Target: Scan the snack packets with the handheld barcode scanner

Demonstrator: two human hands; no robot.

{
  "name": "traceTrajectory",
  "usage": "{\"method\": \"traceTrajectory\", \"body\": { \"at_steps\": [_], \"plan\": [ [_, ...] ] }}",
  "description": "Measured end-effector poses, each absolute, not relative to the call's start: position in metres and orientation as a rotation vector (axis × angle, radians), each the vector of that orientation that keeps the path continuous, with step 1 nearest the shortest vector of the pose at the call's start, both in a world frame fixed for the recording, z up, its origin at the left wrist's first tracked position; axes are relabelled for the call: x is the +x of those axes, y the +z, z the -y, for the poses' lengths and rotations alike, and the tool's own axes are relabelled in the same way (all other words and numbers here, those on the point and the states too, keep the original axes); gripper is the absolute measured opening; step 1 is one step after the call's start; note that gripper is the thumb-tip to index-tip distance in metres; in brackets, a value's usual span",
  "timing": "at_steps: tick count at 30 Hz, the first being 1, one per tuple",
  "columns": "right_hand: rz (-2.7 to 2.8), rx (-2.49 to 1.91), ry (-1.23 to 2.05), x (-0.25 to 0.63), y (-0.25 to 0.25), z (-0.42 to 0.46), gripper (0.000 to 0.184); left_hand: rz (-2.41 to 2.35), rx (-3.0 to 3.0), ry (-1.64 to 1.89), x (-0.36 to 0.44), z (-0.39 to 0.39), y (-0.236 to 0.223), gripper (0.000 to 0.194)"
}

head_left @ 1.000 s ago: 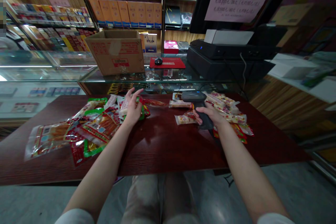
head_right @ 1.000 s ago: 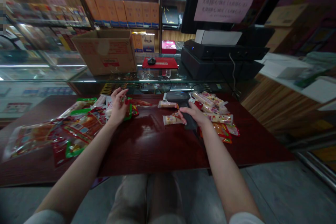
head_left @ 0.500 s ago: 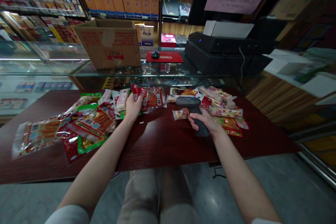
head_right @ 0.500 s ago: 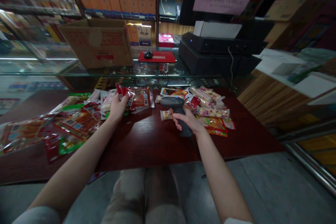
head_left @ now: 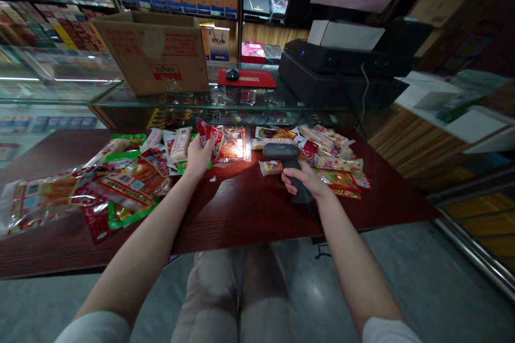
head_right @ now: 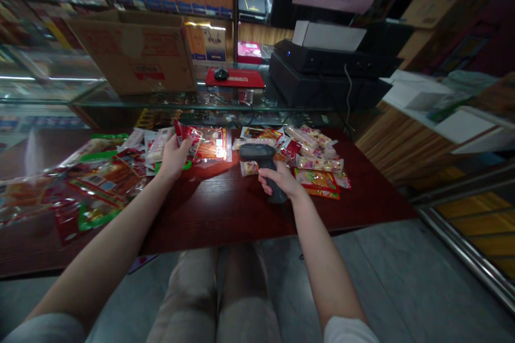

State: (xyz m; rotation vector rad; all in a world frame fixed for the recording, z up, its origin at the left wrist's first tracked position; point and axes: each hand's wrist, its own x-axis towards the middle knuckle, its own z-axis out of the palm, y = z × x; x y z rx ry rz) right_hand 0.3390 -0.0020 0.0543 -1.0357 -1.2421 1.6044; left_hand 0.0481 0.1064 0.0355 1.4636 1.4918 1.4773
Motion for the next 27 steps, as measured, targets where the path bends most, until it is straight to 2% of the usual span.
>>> {"method": "traceTrajectory", "body": {
  "at_steps": [10, 20, 23, 27],
  "plan": [
    [1.233, -0.987, 1.585, 0.340, 0.055, 0.007, 0.029, -1.452, 1.597, 1.481, 0.050, -0.103, 0.042, 0.030],
    [1.126, -0.814, 1.655, 0.349, 0.054, 0.002, 0.028, -1.715, 2.301, 1.681, 0.022, -0.083, 0.056, 0.019],
    [1.141, -0.808, 1.659, 0.350, 0.052, 0.000, 0.028, -1.795, 2.413, 1.534, 0.016, -0.081, 0.061, 0.019],
    [1.161, -0.830, 1.643, 0.349, 0.052, 0.000, 0.029, -1.971, 2.459, 1.083, 0.017, -0.076, 0.066, 0.032]
  ]
}}
